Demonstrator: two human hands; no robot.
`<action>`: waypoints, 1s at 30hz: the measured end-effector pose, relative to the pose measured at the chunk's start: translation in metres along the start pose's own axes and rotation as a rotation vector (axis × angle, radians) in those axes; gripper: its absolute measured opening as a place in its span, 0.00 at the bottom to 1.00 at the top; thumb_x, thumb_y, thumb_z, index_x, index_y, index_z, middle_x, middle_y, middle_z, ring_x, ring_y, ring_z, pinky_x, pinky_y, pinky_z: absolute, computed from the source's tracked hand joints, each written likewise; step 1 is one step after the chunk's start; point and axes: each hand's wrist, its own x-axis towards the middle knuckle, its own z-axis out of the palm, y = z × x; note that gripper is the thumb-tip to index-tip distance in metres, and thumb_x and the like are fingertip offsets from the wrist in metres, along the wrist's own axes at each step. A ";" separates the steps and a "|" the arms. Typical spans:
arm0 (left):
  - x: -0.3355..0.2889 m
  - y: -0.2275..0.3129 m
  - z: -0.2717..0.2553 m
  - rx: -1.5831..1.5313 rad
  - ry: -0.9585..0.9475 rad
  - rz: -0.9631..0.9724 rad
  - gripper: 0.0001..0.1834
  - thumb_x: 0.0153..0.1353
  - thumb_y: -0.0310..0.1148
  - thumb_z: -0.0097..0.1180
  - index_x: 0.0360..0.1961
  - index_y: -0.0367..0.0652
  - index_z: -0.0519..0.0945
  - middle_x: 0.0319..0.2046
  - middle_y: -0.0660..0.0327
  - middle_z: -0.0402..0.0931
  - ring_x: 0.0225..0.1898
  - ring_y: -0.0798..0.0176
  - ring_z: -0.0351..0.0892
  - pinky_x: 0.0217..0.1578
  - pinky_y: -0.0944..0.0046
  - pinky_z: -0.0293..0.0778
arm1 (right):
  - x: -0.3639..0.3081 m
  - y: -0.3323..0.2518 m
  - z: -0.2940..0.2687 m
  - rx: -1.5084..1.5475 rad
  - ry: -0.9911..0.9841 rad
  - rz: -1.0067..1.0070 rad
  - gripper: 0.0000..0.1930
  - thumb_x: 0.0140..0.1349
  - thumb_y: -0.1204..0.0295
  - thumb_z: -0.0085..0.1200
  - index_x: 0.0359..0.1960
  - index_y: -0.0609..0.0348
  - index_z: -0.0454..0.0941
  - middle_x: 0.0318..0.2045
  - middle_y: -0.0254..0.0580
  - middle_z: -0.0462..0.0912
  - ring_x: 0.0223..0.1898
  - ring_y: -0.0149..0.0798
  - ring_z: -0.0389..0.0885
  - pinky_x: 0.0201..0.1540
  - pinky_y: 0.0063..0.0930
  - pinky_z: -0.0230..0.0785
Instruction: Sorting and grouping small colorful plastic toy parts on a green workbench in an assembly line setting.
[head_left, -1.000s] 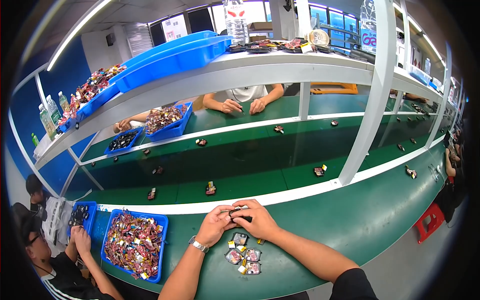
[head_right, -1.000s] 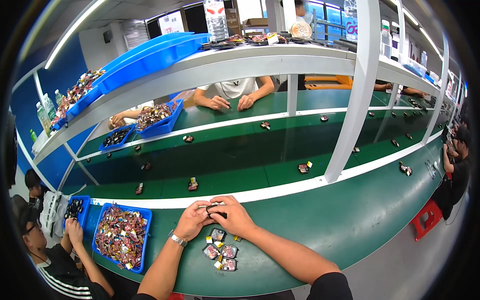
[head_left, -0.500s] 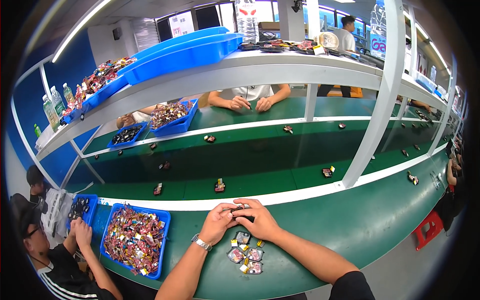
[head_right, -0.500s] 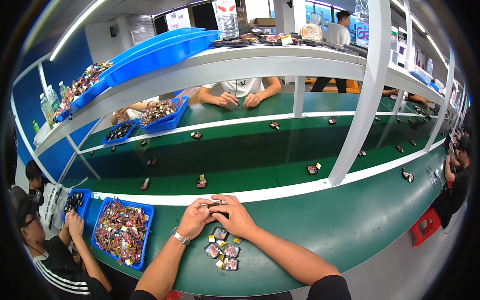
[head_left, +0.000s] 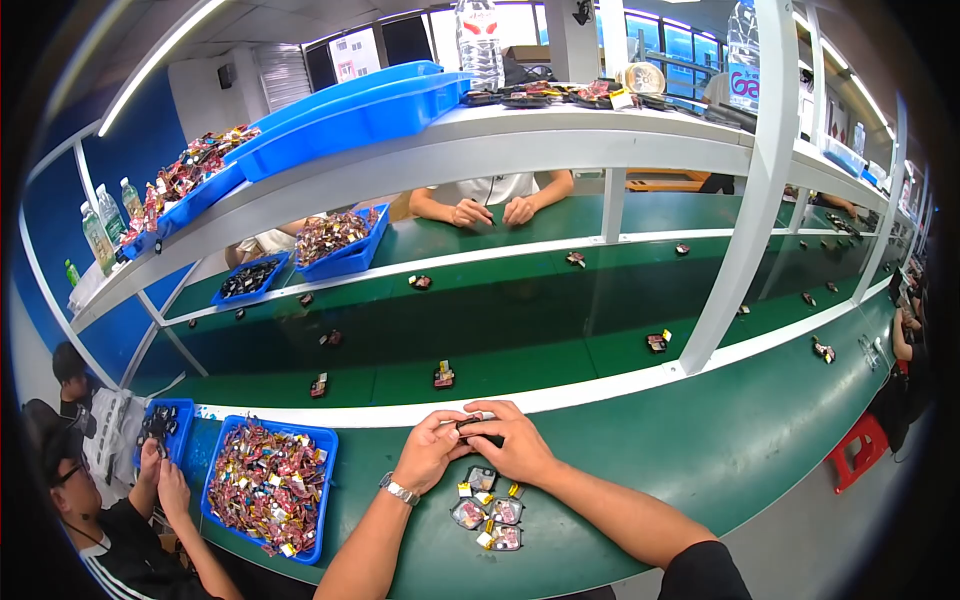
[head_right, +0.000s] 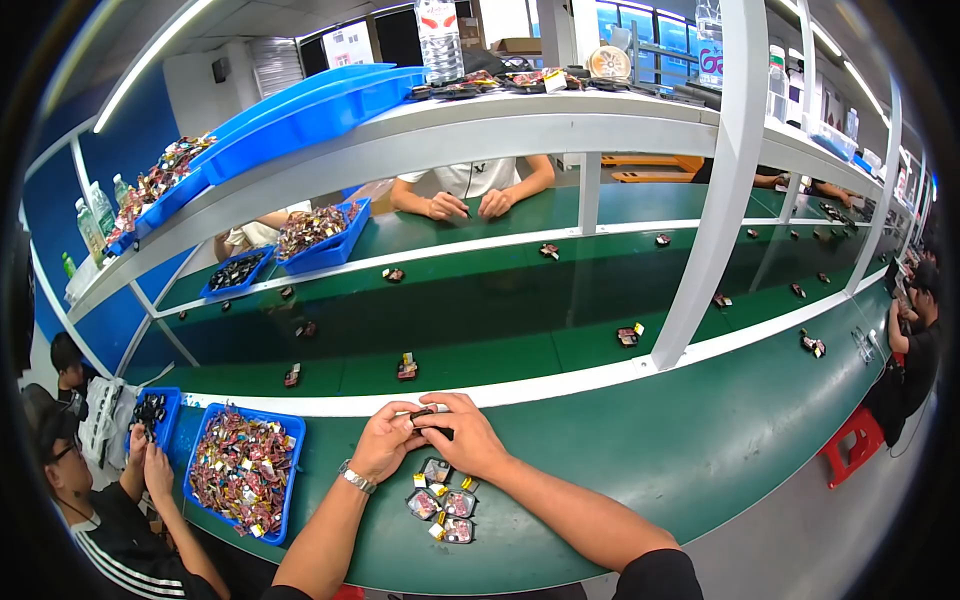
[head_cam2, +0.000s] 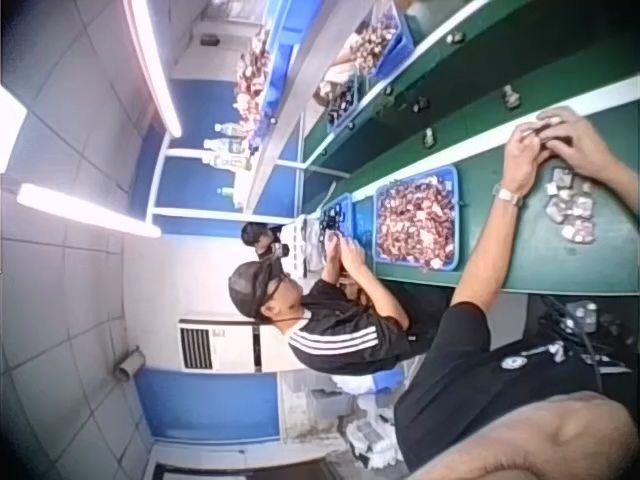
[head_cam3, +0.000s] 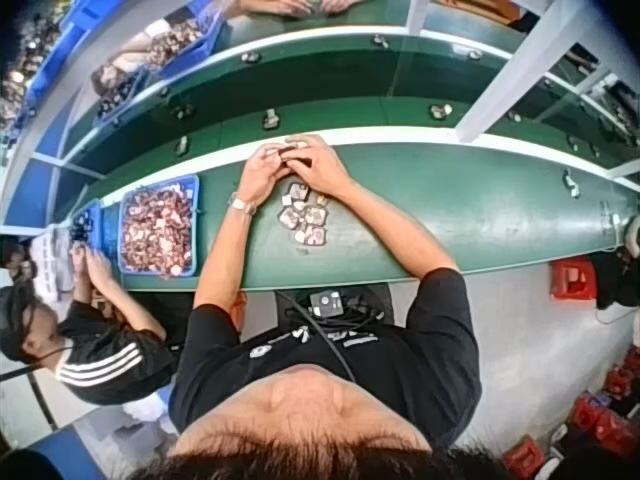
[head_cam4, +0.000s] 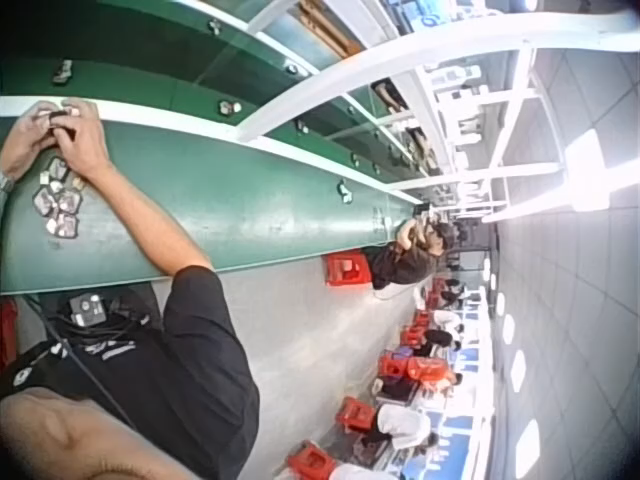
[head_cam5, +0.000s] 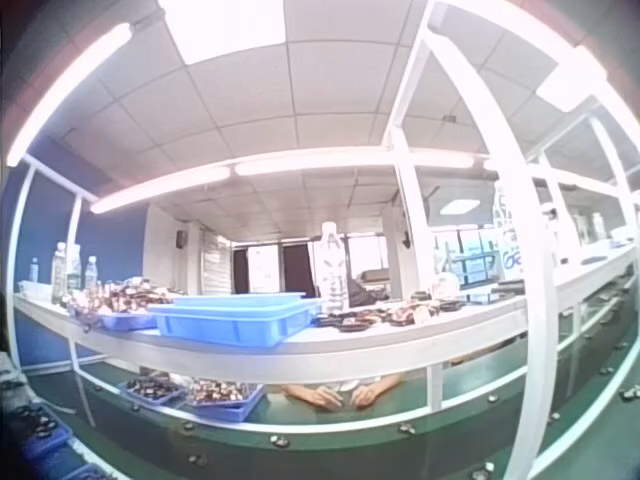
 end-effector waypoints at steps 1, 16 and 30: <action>0.000 -0.001 -0.001 0.000 0.002 0.000 0.13 0.68 0.28 0.51 0.52 0.40 0.69 0.47 0.54 0.78 0.51 0.60 0.78 0.53 0.56 0.76 | 0.000 0.001 0.001 0.012 -0.002 -0.001 0.10 0.56 0.74 0.61 0.40 0.52 0.86 0.54 0.39 0.77 0.57 0.45 0.72 0.58 0.36 0.68; 0.001 0.001 0.009 0.061 0.072 -0.013 0.15 0.70 0.27 0.49 0.55 0.39 0.68 0.46 0.55 0.79 0.49 0.62 0.79 0.53 0.58 0.77 | 0.003 -0.007 -0.002 -0.158 0.132 -0.133 0.09 0.51 0.79 0.62 0.36 0.57 0.82 0.43 0.41 0.77 0.44 0.44 0.77 0.43 0.33 0.74; 0.001 0.000 0.010 0.099 0.090 -0.035 0.14 0.69 0.23 0.45 0.55 0.37 0.68 0.44 0.57 0.79 0.48 0.64 0.80 0.52 0.60 0.78 | 0.003 -0.013 0.000 -0.383 0.141 -0.269 0.08 0.53 0.75 0.60 0.34 0.60 0.78 0.36 0.38 0.75 0.39 0.41 0.76 0.39 0.32 0.74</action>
